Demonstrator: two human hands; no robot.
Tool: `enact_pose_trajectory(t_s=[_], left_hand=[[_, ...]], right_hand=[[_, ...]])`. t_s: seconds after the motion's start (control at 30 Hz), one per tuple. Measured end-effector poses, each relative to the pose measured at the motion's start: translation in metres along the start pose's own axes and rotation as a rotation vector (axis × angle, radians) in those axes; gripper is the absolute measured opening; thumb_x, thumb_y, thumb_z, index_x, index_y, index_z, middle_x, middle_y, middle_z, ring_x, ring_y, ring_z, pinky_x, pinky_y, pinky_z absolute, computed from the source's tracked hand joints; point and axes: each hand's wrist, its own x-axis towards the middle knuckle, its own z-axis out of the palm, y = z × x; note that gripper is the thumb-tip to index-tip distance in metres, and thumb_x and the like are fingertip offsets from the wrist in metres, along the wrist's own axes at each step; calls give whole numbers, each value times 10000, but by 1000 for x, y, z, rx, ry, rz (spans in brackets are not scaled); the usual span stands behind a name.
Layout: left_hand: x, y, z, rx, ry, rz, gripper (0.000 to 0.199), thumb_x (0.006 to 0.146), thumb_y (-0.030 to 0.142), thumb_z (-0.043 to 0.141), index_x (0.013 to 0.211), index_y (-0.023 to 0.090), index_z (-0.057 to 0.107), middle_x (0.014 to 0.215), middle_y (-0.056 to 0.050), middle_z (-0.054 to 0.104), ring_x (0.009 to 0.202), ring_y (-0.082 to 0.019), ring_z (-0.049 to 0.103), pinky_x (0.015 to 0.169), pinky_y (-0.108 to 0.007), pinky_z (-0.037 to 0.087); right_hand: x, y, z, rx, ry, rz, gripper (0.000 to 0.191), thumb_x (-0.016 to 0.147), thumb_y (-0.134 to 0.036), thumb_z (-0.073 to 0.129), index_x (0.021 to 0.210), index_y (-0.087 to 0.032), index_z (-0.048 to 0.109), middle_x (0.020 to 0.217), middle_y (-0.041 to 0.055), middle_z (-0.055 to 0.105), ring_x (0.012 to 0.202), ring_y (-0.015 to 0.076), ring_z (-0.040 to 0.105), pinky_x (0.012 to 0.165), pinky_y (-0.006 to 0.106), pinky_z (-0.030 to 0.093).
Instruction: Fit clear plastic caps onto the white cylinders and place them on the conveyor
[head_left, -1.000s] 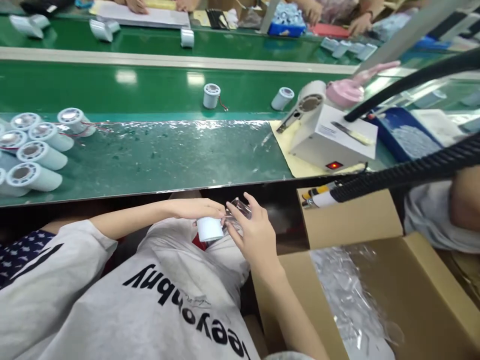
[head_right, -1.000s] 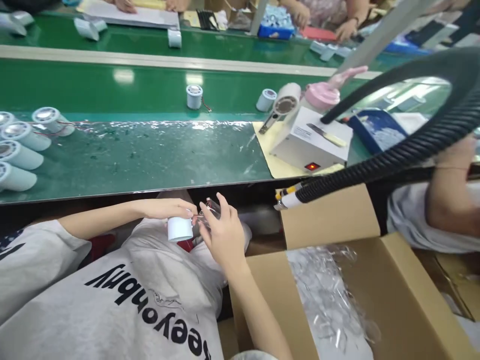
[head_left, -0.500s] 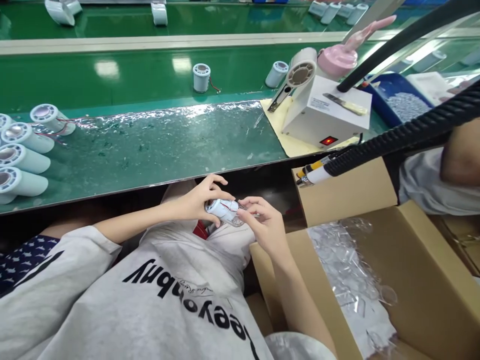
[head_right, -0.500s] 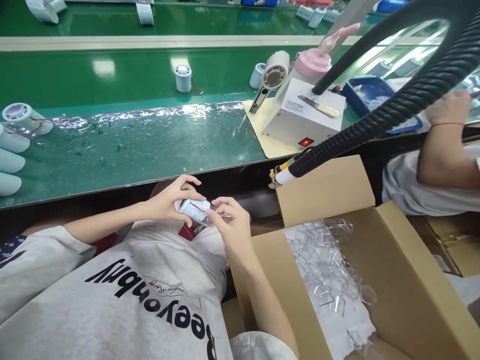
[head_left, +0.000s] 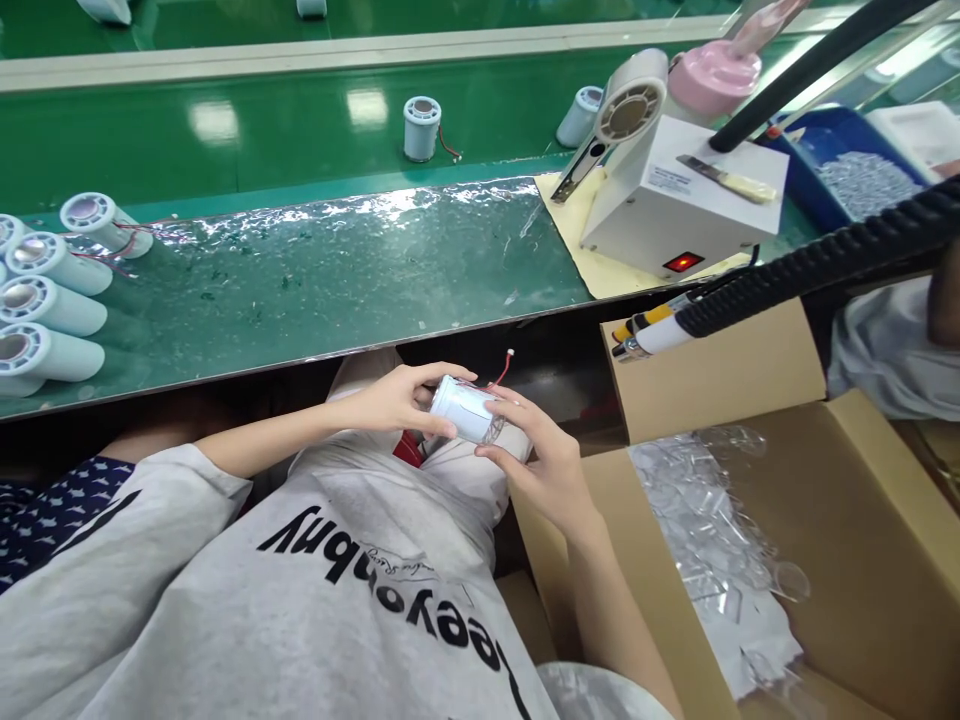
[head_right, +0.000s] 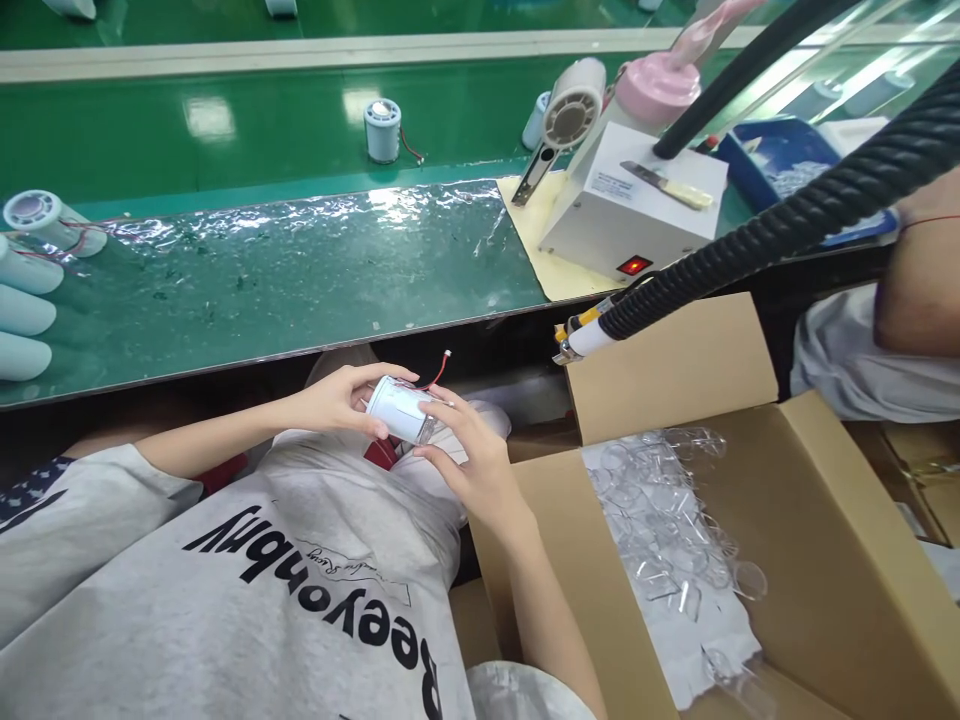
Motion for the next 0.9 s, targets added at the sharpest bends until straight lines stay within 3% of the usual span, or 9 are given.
enact_pose_trajectory(t_s=[0.13,0.33,0.57,0.9], left_hand=[[-2,6,-1,78,-52,42,872,674,405,913,1451,223,561,1323,-127,677,901,-186,703,786,-304,560],[-7,13,0,125,-81,192,751,700,330,906,1397,251,636,1411,-123,639,1250,-280,632,971,-358,551],[-8,10,-1,162,-91,218,723,743,346,877,1415,239,630,1382,-135,650,1210,-271,647,951,-357,566],[-10,9,0,196,-83,334,696,749,322,885,1403,284,649,1408,-134,648,1258,-273,641,903,-311,601]], right_hand=[[-3,2,1,82,-24,-21,381,893,-238,786,1250,-285,660,1378,113,682,1285,302,655,1051,472,575],[-5,2,1,190,-23,30,409,876,-268,804,1256,-285,654,1343,105,689,1217,275,686,970,412,633],[-8,-2,-1,197,-22,47,426,870,-270,814,1262,-284,647,1309,95,699,1186,257,696,944,384,648],[-12,-5,1,22,23,-111,443,874,-196,797,1268,-283,613,1343,133,679,1240,301,673,983,469,614]])
